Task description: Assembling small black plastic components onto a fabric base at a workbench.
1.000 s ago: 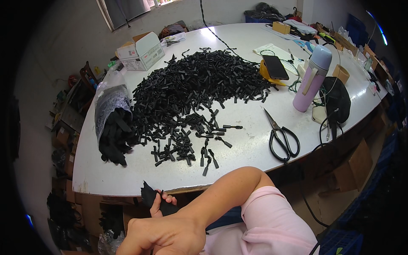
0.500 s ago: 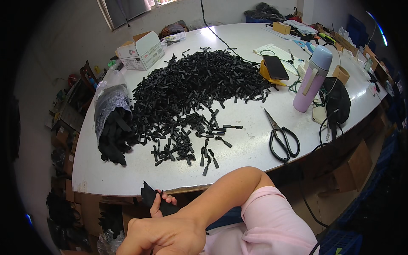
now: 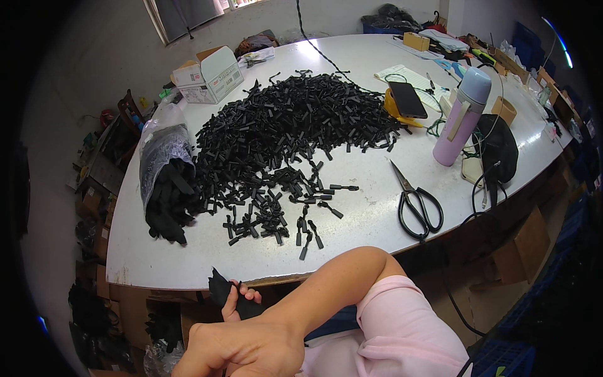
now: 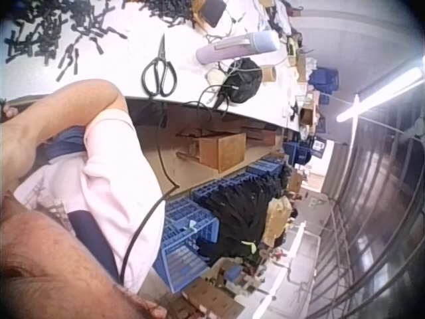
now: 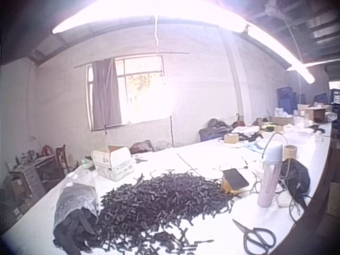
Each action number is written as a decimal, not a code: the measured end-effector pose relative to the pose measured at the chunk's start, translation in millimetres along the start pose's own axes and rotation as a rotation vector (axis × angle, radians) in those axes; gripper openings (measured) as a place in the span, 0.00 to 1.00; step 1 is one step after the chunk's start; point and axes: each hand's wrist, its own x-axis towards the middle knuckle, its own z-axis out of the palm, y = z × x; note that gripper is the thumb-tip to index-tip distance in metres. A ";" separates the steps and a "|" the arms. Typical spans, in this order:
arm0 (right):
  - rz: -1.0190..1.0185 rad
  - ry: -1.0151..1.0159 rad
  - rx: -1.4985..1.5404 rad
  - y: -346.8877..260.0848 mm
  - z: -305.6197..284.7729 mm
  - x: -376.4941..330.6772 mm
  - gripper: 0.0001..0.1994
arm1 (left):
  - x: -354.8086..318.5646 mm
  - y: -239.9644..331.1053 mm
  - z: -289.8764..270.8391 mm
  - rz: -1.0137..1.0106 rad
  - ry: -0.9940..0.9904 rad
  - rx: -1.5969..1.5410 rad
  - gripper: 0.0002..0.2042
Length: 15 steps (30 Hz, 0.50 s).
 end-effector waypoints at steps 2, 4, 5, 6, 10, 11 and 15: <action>-0.002 -0.003 -0.002 -0.3 -0.5 -0.1 0.34 | 0.2 -0.1 0.1 -0.001 -0.002 -0.002 0.04; -0.004 -0.006 -0.003 -0.3 -1.7 -0.2 0.34 | 0.3 0.0 0.6 0.002 0.009 0.006 0.04; -0.005 -0.007 -0.003 -0.4 -2.5 -0.3 0.34 | 0.5 0.0 1.0 0.002 0.010 0.006 0.04; -0.004 -0.008 -0.005 -1.3 -2.7 0.2 0.34 | -0.6 -0.1 1.7 0.001 0.009 0.005 0.04; -0.049 -0.046 -0.061 -1.7 -6.1 -0.1 0.34 | -1.7 0.0 2.2 -0.003 0.004 0.010 0.04; -0.059 -0.051 -0.070 -0.6 -6.6 -0.7 0.34 | -1.4 0.0 2.0 -0.003 0.004 0.010 0.04; -0.070 -0.053 -0.078 1.0 -6.0 -1.2 0.34 | -0.6 -0.3 0.2 -0.011 0.000 -0.015 0.04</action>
